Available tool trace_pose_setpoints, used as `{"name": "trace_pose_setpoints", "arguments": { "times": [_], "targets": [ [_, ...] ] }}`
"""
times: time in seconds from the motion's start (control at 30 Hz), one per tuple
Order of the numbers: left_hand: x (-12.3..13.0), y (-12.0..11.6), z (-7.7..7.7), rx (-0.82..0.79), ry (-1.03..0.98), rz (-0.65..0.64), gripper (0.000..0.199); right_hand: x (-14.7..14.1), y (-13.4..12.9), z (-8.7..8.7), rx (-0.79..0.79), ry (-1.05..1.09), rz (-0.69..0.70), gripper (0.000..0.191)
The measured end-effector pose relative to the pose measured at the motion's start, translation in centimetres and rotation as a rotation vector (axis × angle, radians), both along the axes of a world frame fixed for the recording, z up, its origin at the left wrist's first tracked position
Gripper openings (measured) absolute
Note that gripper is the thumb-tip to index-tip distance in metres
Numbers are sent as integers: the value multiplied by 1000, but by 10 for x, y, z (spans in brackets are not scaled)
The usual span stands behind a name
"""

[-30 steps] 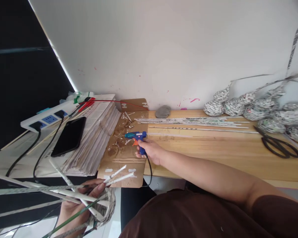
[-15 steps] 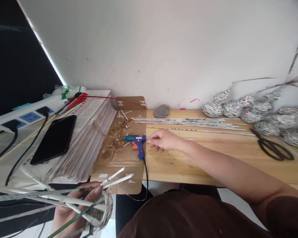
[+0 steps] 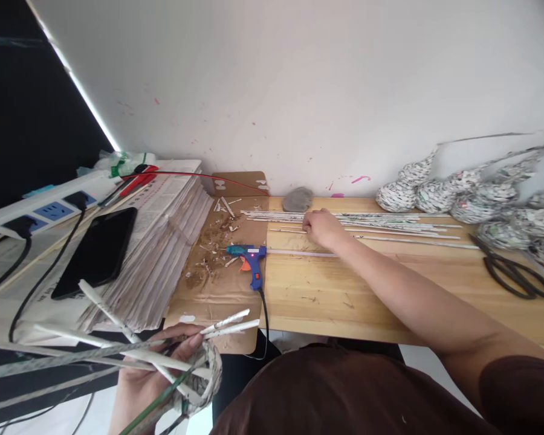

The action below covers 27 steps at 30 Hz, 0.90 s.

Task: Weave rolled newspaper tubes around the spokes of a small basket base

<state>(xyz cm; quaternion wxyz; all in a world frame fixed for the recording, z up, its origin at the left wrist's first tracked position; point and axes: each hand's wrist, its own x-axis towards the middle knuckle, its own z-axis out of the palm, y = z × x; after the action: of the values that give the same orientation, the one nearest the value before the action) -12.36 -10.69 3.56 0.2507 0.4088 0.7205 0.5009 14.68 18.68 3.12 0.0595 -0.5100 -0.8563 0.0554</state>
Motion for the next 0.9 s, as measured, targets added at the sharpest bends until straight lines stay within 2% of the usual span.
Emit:
{"name": "trace_pose_setpoints", "arguments": {
  "times": [0.1, 0.2, 0.23, 0.33, 0.43, 0.6, 0.8, 0.9],
  "targets": [
    [2, 4, -2, 28, 15, -8, 16, -1, -4, 4, 29, 2, 47, 18],
    [4, 6, -2, 32, -25, -18, 19, 2, -23, 15, 48, 63, 115, 23],
    [5, 7, -2, 26, -59, -22, 20, 4, -34, 21, 50, 111, 161, 23],
    [9, 11, 0, 10, -216, 4, 21, 13, -71, 42, 150, 404, 432, 20],
    [11, 15, 4, -14, -357, 0, 18, 23, -104, 67, 207, 492, 589, 21],
    [16, 17, 14, -29, -365, -12, 17, 32, -133, 94, 335, 534, 601, 18],
    [26, 14, 22, -13, -474, -35, 20, 31, -142, 104, 466, 465, 680, 22],
    [28, 11, 24, -40, -431, -44, 21, 33, -146, 108, 468, 437, 676, 26]
  ]
}}
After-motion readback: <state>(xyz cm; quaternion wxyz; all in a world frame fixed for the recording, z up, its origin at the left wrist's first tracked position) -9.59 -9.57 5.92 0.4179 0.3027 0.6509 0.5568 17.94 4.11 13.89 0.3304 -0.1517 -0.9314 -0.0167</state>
